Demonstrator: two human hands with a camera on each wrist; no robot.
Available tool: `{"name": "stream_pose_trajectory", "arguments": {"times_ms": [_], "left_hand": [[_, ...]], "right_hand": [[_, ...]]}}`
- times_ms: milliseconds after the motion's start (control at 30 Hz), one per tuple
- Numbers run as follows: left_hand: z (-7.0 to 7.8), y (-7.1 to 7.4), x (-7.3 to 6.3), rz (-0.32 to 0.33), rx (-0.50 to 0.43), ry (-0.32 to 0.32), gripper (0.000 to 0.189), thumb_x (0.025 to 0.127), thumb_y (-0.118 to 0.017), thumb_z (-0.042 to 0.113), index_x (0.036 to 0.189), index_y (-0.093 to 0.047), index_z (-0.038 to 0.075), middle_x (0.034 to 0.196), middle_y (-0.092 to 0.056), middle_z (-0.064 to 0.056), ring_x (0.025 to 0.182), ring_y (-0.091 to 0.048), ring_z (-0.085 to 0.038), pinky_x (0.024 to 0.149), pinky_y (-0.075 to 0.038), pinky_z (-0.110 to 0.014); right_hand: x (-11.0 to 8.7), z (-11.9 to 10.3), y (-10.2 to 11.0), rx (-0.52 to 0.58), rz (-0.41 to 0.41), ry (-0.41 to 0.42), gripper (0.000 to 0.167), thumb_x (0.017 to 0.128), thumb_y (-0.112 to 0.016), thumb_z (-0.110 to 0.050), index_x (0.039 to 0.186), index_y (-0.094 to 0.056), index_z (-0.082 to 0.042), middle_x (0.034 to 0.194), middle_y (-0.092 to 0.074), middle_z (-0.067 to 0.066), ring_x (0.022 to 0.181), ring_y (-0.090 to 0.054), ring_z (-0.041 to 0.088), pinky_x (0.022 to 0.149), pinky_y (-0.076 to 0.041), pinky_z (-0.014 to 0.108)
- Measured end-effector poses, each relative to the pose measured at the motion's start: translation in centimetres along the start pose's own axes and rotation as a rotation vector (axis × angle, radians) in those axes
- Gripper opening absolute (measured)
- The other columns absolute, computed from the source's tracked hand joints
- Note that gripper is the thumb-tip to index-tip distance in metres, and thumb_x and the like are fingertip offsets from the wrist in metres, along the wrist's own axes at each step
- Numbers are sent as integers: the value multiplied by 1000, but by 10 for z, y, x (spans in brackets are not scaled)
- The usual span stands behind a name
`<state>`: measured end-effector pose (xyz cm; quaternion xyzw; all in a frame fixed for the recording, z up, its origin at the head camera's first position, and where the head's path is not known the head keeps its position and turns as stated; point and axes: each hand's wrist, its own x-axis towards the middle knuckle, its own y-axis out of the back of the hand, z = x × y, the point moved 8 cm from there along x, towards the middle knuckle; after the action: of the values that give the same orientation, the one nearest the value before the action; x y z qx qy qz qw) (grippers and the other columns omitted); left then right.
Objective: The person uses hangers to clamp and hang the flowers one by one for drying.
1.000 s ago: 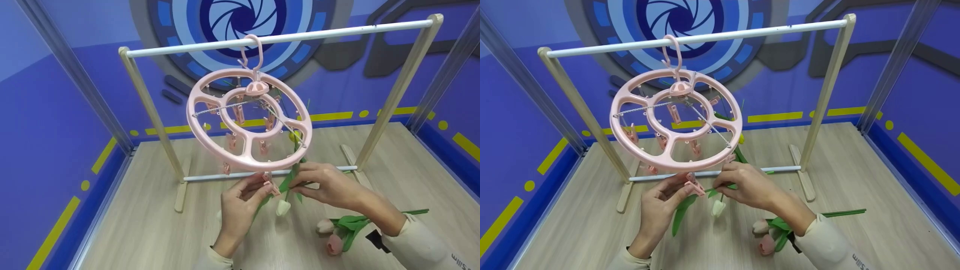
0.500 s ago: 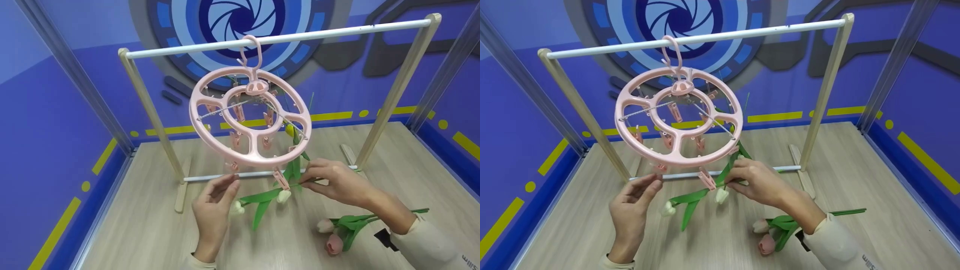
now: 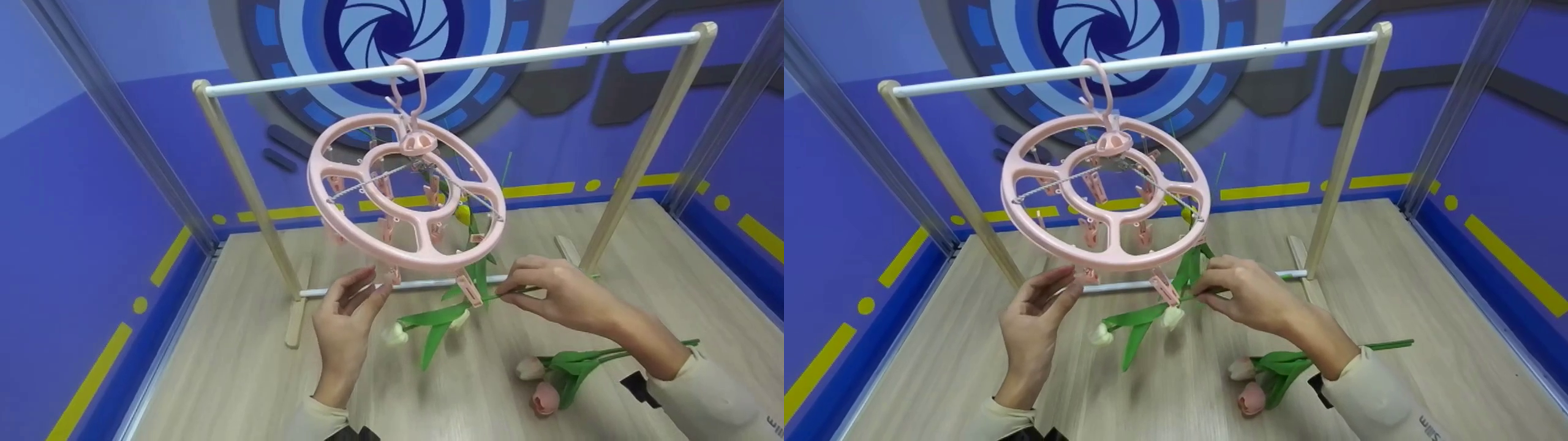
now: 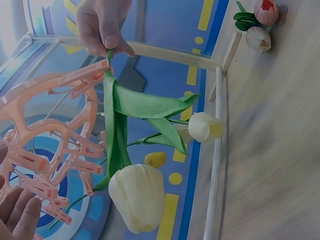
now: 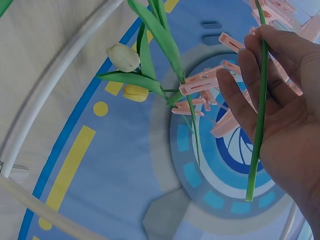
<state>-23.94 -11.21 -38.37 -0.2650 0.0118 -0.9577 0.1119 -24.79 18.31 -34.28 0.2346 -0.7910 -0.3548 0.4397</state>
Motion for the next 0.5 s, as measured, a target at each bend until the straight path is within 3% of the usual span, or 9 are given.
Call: {"name": "stream_pose_trajectory", "arguments": {"times_ms": [100, 267, 500], "left_hand": [[-3, -6, 4, -49, 7, 7, 31, 90, -86, 7, 119, -74, 1, 122, -74, -9, 117, -71, -27, 102, -58, -43], [-4, -14, 7, -112, -16, 11, 18, 91, -84, 5, 108, -77, 3, 125, -75, -7, 116, -73, -23, 97, -60, -38], [-4, -15, 9, -125, -50, 1, 17, 89, -85, 0, 104, -76, -1, 112, -77, -10, 102, -75, -27, 89, -64, -38]], "right_hand": [[-1, 1, 1, -11, 0, -8, 21, 93, -81, 1, 108, -80, -13, 98, -72, 0, 87, -69, 13, 77, -54, 11], [-2, 2, 2, -15, -3, -21, 23, 91, -81, 3, 108, -80, -13, 99, -73, -2, 88, -70, 13, 76, -57, 14], [-4, 6, 2, -34, -23, -77, 26, 89, -82, 5, 107, -80, -14, 97, -72, -1, 87, -69, 10, 74, -60, 19]]}}
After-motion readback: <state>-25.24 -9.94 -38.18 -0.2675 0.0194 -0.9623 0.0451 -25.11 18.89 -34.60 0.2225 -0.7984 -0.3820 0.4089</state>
